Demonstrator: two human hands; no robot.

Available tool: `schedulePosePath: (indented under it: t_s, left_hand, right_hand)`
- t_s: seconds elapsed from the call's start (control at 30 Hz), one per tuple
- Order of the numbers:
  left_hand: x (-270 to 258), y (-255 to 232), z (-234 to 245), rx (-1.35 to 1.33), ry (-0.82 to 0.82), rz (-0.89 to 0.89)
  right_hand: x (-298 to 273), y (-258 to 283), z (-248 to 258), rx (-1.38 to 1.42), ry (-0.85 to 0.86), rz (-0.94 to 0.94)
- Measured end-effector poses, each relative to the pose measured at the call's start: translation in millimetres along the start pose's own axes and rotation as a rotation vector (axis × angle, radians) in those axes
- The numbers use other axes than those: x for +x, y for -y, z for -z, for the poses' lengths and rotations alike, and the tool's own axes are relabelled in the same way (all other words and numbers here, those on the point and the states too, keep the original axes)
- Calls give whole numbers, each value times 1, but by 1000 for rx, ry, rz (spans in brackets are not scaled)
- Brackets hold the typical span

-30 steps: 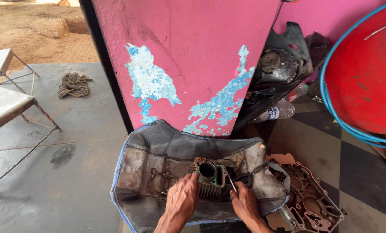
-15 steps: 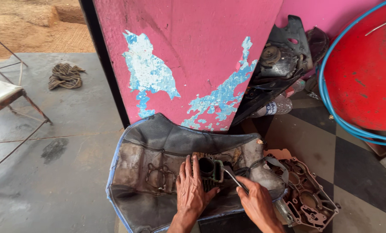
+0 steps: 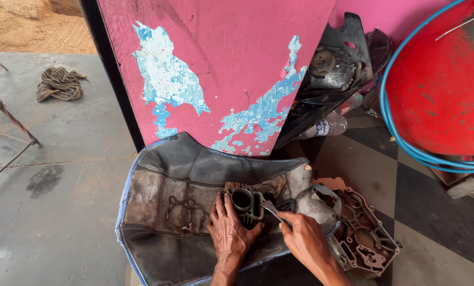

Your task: The person is using a wrench and a thin tool to scrape debris and carbon from a motorcycle engine cylinder block while holding it over a blue cloth.

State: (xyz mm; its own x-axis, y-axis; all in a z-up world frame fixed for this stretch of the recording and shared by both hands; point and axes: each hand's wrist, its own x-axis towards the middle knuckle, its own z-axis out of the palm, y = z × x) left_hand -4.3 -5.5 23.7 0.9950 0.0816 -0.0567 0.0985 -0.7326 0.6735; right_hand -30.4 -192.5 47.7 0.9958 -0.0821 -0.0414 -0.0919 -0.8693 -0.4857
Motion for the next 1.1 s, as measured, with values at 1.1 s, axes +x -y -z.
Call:
schedulePosePath:
  t_s: [1.1]
  left_hand:
    - [3, 2, -9, 55, -84, 9]
  right_hand:
    - [27, -46, -4, 318, -53, 34]
